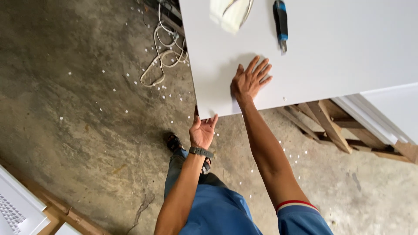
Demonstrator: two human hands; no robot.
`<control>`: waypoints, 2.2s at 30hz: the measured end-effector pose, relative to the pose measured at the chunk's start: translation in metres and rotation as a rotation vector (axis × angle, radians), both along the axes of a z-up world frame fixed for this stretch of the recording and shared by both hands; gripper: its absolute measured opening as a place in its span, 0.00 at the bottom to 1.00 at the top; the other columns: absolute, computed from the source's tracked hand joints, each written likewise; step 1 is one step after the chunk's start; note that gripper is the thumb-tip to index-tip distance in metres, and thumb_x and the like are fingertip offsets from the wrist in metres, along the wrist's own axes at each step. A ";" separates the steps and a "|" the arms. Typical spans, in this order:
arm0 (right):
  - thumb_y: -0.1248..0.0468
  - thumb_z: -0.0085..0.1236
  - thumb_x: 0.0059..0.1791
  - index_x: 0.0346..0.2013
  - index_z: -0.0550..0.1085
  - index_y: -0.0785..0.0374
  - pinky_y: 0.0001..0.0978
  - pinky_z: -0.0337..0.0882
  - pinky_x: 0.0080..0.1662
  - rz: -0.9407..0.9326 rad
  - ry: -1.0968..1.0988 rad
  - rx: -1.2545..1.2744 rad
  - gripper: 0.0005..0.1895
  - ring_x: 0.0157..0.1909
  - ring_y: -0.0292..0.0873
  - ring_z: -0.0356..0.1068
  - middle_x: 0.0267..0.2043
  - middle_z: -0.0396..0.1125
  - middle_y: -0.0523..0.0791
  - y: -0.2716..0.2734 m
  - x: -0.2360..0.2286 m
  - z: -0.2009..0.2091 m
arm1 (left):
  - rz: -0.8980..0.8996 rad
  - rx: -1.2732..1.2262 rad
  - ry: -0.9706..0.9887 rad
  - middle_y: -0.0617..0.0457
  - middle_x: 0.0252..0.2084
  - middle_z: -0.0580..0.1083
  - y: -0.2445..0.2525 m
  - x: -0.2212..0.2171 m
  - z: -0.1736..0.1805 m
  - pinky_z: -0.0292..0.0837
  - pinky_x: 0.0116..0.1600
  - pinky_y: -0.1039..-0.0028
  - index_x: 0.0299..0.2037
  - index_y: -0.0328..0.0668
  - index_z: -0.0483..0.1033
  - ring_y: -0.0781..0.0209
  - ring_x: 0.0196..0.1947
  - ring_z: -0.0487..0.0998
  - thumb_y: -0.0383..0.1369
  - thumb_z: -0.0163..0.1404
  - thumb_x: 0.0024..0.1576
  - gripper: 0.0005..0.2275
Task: Apply glue to the edge of a white board and then use a utility knife to trim excess material.
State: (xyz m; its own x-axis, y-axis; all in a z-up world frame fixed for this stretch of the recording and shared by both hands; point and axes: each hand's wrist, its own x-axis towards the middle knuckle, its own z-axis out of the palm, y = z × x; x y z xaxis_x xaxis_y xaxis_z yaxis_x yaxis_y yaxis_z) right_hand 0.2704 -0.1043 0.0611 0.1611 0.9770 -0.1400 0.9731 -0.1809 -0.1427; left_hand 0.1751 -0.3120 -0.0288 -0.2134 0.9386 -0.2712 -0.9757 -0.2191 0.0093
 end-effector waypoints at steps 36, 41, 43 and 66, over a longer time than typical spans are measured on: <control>0.79 0.55 0.48 0.50 0.74 0.70 0.43 0.69 0.61 -0.076 0.496 0.821 0.16 0.60 0.50 0.70 0.54 0.70 0.53 0.139 -0.149 0.041 | -0.859 -0.245 1.188 0.43 0.66 0.70 0.428 -0.278 0.037 0.62 0.67 0.64 0.68 0.34 0.63 0.52 0.64 0.71 0.34 0.47 0.58 0.26; 0.59 0.66 0.47 0.69 0.58 0.63 0.51 0.64 0.67 0.088 0.892 0.323 0.40 0.70 0.55 0.61 0.69 0.60 0.57 0.339 -0.267 0.021 | -0.741 -0.333 1.107 0.43 0.70 0.64 0.469 -0.349 -0.037 0.67 0.63 0.65 0.71 0.43 0.58 0.55 0.64 0.70 0.39 0.48 0.60 0.28; 0.54 0.69 0.46 0.74 0.51 0.63 0.53 0.62 0.68 0.184 0.992 0.211 0.49 0.75 0.58 0.56 0.73 0.55 0.60 0.429 -0.306 -0.009 | -0.687 -0.335 1.074 0.43 0.68 0.68 0.478 -0.386 -0.048 0.70 0.60 0.67 0.71 0.46 0.61 0.56 0.61 0.73 0.40 0.49 0.58 0.28; 0.70 0.62 0.46 0.65 0.59 0.71 0.51 0.51 0.66 0.455 1.035 -0.076 0.35 0.70 0.58 0.50 0.67 0.56 0.60 0.396 -0.217 0.059 | -1.083 -0.354 1.091 0.47 0.46 0.80 0.563 -0.397 0.015 0.75 0.34 0.77 0.63 0.40 0.67 0.63 0.33 0.81 0.38 0.50 0.61 0.21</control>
